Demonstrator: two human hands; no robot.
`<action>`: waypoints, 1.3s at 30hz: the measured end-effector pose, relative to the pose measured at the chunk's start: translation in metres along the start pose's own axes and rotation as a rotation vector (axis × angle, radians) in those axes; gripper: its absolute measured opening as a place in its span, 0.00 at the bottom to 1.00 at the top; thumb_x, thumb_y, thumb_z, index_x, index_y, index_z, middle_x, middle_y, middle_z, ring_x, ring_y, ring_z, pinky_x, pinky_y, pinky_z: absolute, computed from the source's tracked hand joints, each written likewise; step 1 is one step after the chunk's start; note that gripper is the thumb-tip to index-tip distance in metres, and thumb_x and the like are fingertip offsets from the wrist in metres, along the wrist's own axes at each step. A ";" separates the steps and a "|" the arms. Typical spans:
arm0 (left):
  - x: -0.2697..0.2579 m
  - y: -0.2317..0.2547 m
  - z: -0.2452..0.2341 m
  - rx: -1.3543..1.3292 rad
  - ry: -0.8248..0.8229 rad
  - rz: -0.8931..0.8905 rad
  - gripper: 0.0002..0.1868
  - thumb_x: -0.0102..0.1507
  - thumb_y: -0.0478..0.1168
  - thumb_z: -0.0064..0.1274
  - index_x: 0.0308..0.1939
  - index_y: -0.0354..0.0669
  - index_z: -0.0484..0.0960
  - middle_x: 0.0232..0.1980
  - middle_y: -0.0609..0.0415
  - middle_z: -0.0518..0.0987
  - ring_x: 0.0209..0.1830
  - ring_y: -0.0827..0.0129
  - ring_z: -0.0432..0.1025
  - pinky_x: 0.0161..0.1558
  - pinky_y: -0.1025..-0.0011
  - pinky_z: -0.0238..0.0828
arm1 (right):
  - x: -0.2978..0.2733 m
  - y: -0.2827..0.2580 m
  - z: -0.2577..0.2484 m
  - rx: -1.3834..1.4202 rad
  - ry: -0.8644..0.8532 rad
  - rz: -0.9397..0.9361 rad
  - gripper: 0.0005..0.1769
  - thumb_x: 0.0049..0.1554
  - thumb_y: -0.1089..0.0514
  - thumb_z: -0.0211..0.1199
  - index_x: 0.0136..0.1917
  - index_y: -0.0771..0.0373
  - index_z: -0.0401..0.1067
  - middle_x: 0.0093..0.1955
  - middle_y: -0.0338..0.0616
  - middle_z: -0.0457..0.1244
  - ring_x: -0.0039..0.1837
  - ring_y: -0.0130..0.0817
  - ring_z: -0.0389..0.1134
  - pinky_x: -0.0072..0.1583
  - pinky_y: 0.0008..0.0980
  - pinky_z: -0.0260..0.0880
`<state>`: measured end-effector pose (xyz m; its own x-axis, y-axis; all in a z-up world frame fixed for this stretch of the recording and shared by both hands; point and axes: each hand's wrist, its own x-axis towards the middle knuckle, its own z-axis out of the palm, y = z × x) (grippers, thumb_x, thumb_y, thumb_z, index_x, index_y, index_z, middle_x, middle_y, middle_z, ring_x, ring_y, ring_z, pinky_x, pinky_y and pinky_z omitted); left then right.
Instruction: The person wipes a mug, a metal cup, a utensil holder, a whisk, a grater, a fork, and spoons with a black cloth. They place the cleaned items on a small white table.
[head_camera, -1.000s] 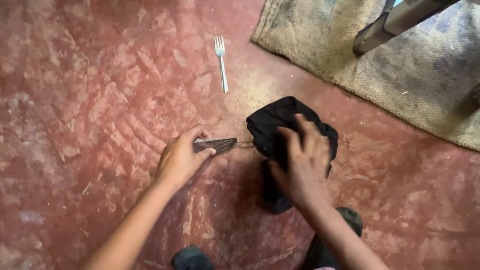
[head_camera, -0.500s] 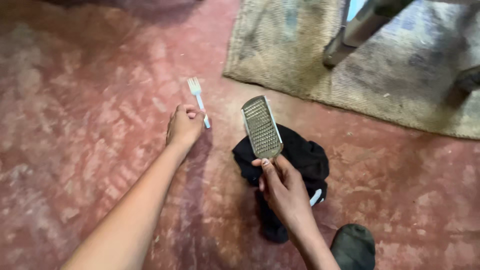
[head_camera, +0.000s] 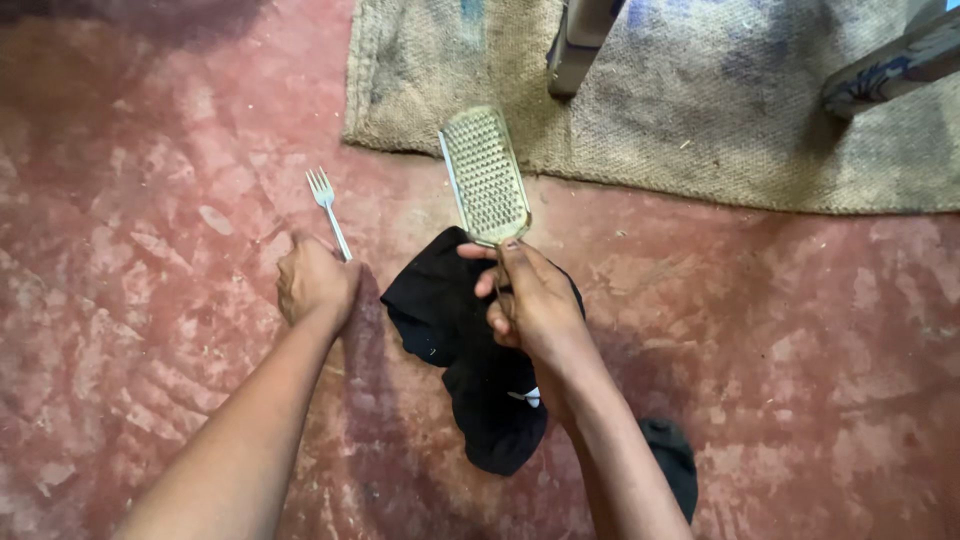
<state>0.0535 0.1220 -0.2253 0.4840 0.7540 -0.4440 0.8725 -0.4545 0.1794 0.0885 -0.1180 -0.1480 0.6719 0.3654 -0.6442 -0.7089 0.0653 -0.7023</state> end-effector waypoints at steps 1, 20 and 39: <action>-0.002 0.000 -0.004 0.023 -0.017 -0.018 0.12 0.53 0.45 0.64 0.39 0.50 0.90 0.48 0.39 0.84 0.50 0.45 0.79 0.54 0.51 0.75 | -0.003 -0.001 0.000 0.026 -0.001 0.011 0.26 0.69 0.46 0.40 0.61 0.64 0.73 0.38 0.33 0.61 0.27 0.19 0.53 0.29 0.22 0.50; -0.032 -0.027 0.013 0.019 0.124 0.114 0.16 0.53 0.52 0.68 0.39 0.50 0.86 0.56 0.50 0.77 0.54 0.52 0.75 0.54 0.54 0.72 | 0.003 0.008 -0.013 0.068 -0.047 0.059 0.26 0.68 0.47 0.39 0.63 0.65 0.71 0.38 0.36 0.61 0.27 0.19 0.51 0.27 0.20 0.47; -0.078 0.006 0.022 -1.179 -0.224 0.346 0.14 0.60 0.29 0.56 0.46 0.39 0.69 0.39 0.48 0.82 0.39 0.67 0.82 0.34 0.73 0.77 | 0.012 0.026 -0.010 0.068 0.019 -0.041 0.24 0.68 0.50 0.43 0.67 0.64 0.70 0.55 0.39 0.70 0.47 0.22 0.70 0.49 0.22 0.73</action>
<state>0.0193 0.0501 -0.2085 0.7791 0.5297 -0.3354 0.2858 0.1760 0.9420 0.0809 -0.1212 -0.1770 0.7045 0.3433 -0.6211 -0.6929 0.1435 -0.7066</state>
